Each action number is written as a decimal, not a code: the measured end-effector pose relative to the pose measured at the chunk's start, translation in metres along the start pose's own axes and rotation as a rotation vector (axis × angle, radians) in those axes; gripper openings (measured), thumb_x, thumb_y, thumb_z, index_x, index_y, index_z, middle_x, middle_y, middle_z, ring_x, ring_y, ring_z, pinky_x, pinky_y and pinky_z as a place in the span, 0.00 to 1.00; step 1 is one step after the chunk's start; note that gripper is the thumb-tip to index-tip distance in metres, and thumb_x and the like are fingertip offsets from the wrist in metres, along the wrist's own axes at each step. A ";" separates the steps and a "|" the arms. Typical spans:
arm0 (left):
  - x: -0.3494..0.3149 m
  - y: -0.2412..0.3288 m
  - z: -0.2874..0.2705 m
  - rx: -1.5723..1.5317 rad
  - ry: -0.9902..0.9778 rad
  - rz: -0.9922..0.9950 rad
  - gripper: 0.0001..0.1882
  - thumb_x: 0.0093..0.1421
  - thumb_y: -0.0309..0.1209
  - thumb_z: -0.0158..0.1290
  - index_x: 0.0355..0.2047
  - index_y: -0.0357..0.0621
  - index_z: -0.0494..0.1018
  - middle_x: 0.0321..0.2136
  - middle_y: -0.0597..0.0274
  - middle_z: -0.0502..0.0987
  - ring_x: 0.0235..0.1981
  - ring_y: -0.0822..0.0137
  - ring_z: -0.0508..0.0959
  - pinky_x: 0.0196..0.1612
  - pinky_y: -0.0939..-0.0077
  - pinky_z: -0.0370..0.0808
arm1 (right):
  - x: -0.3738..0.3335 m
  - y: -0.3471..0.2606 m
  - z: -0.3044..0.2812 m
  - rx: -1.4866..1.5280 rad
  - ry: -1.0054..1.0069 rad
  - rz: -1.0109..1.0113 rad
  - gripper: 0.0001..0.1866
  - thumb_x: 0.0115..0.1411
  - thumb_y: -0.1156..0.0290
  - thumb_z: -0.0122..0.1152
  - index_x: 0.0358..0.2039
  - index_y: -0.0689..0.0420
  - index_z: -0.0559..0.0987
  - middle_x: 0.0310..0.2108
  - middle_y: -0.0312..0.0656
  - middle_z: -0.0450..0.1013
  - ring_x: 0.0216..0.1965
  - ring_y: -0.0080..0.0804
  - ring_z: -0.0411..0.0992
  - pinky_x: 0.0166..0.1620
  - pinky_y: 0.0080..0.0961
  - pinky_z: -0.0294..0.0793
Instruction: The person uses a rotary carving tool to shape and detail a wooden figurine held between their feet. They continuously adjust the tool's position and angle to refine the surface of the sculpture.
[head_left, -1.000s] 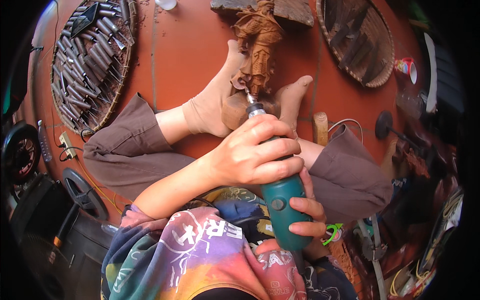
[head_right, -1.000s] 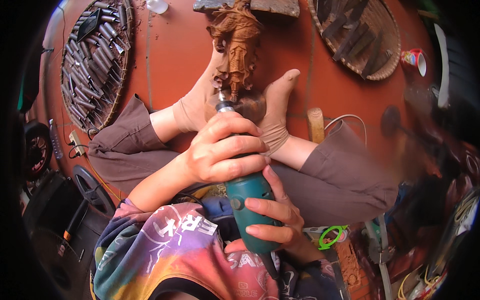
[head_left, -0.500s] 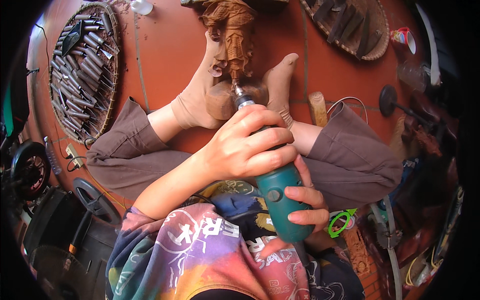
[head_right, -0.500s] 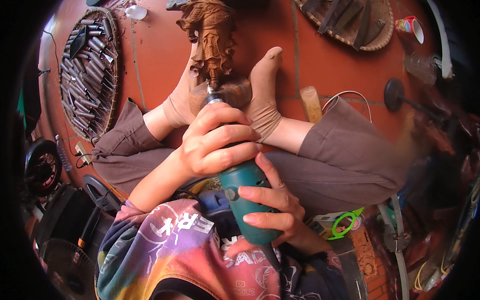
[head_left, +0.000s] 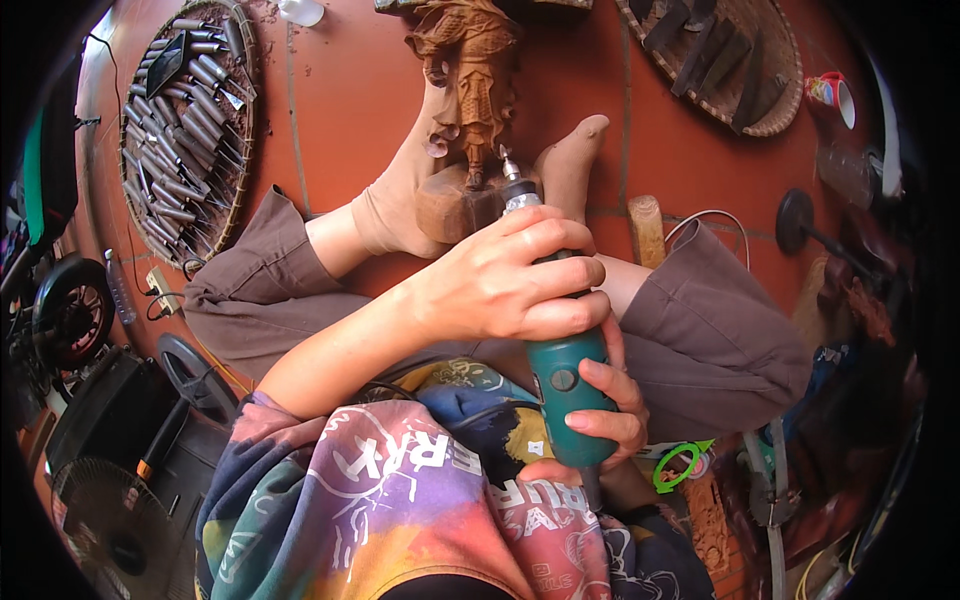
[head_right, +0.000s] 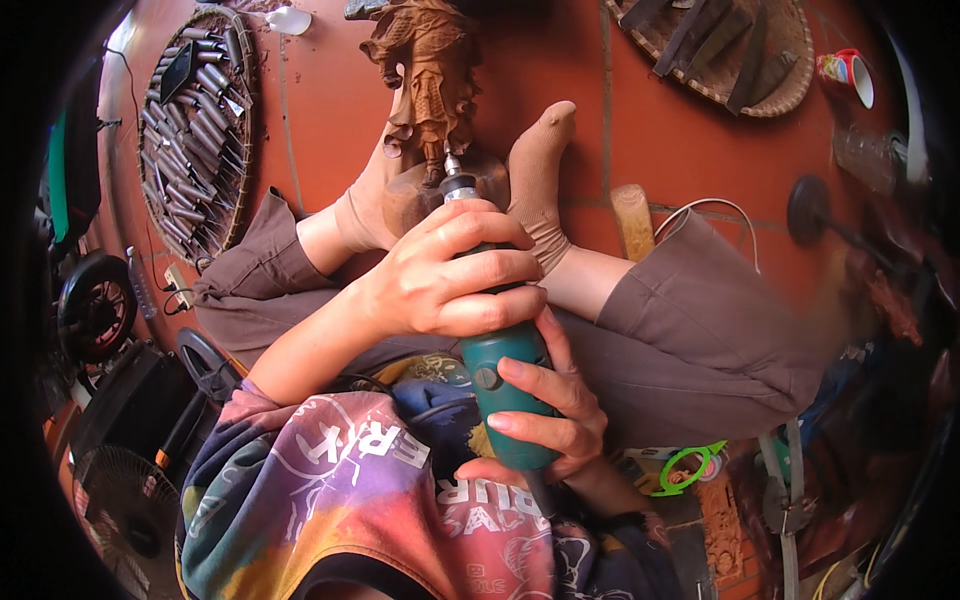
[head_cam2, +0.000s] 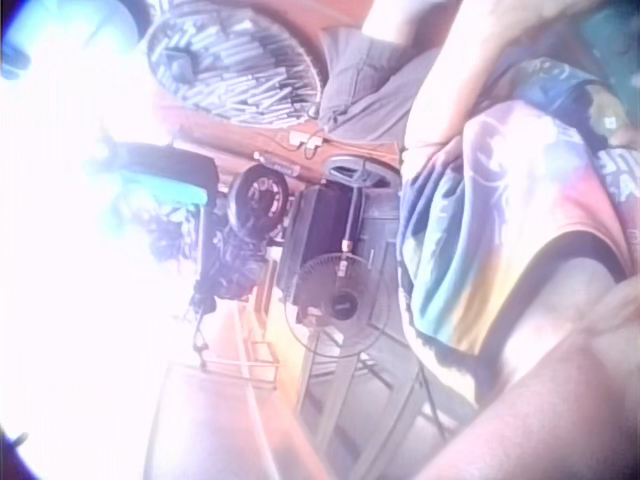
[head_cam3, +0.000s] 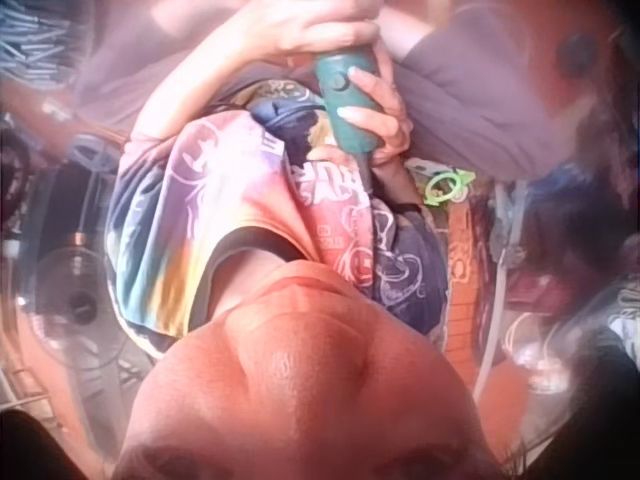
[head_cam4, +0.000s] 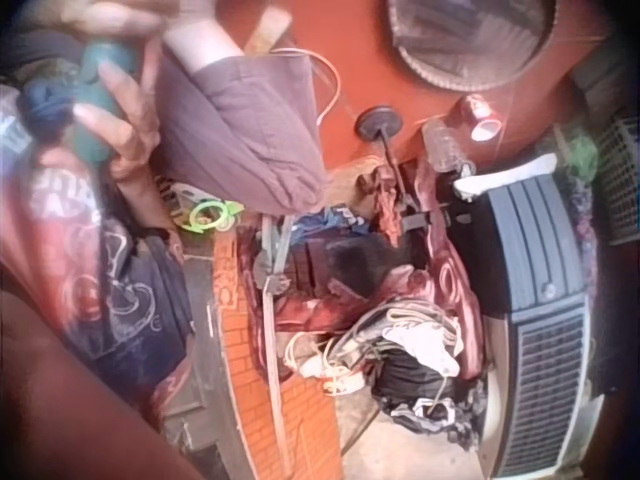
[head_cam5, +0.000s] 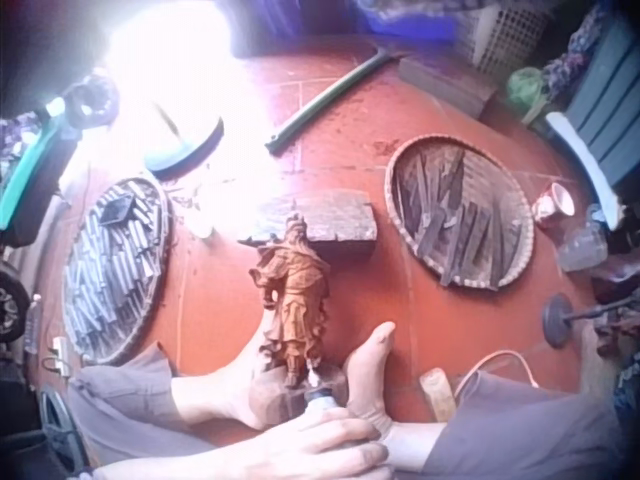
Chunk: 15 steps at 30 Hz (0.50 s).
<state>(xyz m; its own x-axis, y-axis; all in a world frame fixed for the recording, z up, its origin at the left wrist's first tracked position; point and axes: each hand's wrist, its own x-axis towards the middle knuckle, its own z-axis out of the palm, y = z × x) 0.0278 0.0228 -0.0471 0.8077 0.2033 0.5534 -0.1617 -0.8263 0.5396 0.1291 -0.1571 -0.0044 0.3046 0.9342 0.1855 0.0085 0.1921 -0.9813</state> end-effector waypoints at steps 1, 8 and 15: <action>-0.001 -0.001 -0.001 0.006 0.012 0.001 0.15 0.48 0.32 0.57 0.38 0.49 0.74 0.38 0.64 0.75 0.41 0.61 0.76 0.41 0.65 0.74 | 0.001 0.000 0.001 -0.002 0.000 0.003 0.27 0.44 0.68 0.78 0.45 0.47 0.75 0.54 0.45 0.69 0.61 0.76 0.58 0.60 0.68 0.62; -0.001 -0.026 -0.005 0.062 -0.036 0.076 0.14 0.49 0.32 0.55 0.39 0.50 0.74 0.38 0.64 0.75 0.41 0.59 0.75 0.42 0.63 0.75 | 0.000 0.016 0.005 -0.323 0.028 0.010 0.30 0.44 0.67 0.77 0.48 0.55 0.73 0.60 0.71 0.61 0.58 0.72 0.64 0.55 0.55 0.73; -0.002 -0.039 0.000 0.115 -0.079 0.097 0.14 0.49 0.31 0.55 0.39 0.52 0.74 0.38 0.66 0.74 0.44 0.60 0.74 0.45 0.64 0.75 | -0.003 0.038 0.002 -0.252 0.034 0.040 0.30 0.49 0.69 0.69 0.52 0.53 0.67 0.63 0.74 0.53 0.62 0.66 0.61 0.57 0.50 0.73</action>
<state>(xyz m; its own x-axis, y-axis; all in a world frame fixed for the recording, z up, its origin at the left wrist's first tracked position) 0.0327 0.0548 -0.0689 0.8342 0.0812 0.5455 -0.1789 -0.8958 0.4070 0.1264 -0.1521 -0.0425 0.3410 0.9282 0.1487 0.2316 0.0704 -0.9703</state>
